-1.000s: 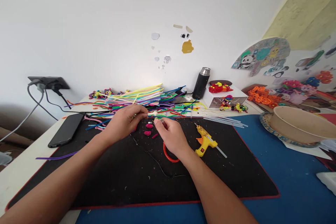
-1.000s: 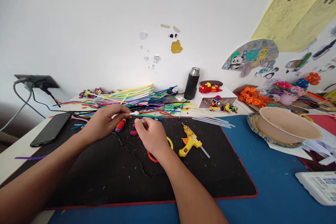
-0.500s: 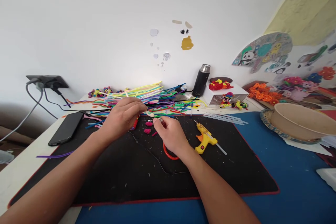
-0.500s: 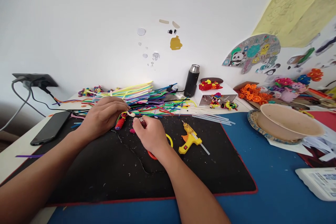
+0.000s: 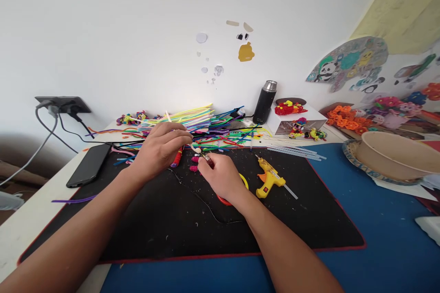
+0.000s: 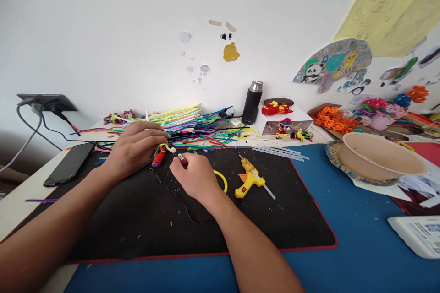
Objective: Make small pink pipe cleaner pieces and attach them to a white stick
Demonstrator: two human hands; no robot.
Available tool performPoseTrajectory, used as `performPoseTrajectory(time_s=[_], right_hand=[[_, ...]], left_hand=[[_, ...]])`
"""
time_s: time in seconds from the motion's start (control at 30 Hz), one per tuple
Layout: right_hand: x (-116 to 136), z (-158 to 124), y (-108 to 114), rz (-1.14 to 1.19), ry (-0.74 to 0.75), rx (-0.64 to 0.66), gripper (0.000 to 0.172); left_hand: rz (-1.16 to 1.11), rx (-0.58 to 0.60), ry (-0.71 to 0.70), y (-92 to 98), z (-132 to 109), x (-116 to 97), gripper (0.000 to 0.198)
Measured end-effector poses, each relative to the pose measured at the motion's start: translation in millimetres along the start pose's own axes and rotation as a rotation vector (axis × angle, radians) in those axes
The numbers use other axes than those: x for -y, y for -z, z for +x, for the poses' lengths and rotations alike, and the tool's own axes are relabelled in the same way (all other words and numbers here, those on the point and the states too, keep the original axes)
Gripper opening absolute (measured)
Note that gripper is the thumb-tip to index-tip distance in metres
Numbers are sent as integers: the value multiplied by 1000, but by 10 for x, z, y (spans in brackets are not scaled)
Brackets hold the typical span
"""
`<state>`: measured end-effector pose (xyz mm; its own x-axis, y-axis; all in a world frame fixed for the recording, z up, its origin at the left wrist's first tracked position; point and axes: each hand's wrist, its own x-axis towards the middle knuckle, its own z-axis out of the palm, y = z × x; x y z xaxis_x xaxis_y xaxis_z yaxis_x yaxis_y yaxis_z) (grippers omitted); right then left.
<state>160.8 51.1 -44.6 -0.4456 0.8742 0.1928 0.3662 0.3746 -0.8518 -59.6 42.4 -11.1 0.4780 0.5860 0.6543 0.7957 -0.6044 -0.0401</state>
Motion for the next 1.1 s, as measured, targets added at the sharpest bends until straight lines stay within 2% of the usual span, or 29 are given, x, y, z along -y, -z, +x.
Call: performPoseTrajectory(time_s=[0.37, 0.67, 0.87, 1.1], right_hand=[[-22, 2, -34, 27, 4, -19, 38], [-24, 7, -24, 9, 7, -16, 37], [-30, 10, -27, -14, 6, -19, 38], [-29, 15, -27, -2, -2, -10, 38]], left_hand=[[-25, -26, 7, -12, 5, -13, 23], [-15, -3, -24, -58, 20, -46, 23], [-7, -5, 34, -91, -11, -31, 28], [29, -26, 8, -99, -10, -59, 22]])
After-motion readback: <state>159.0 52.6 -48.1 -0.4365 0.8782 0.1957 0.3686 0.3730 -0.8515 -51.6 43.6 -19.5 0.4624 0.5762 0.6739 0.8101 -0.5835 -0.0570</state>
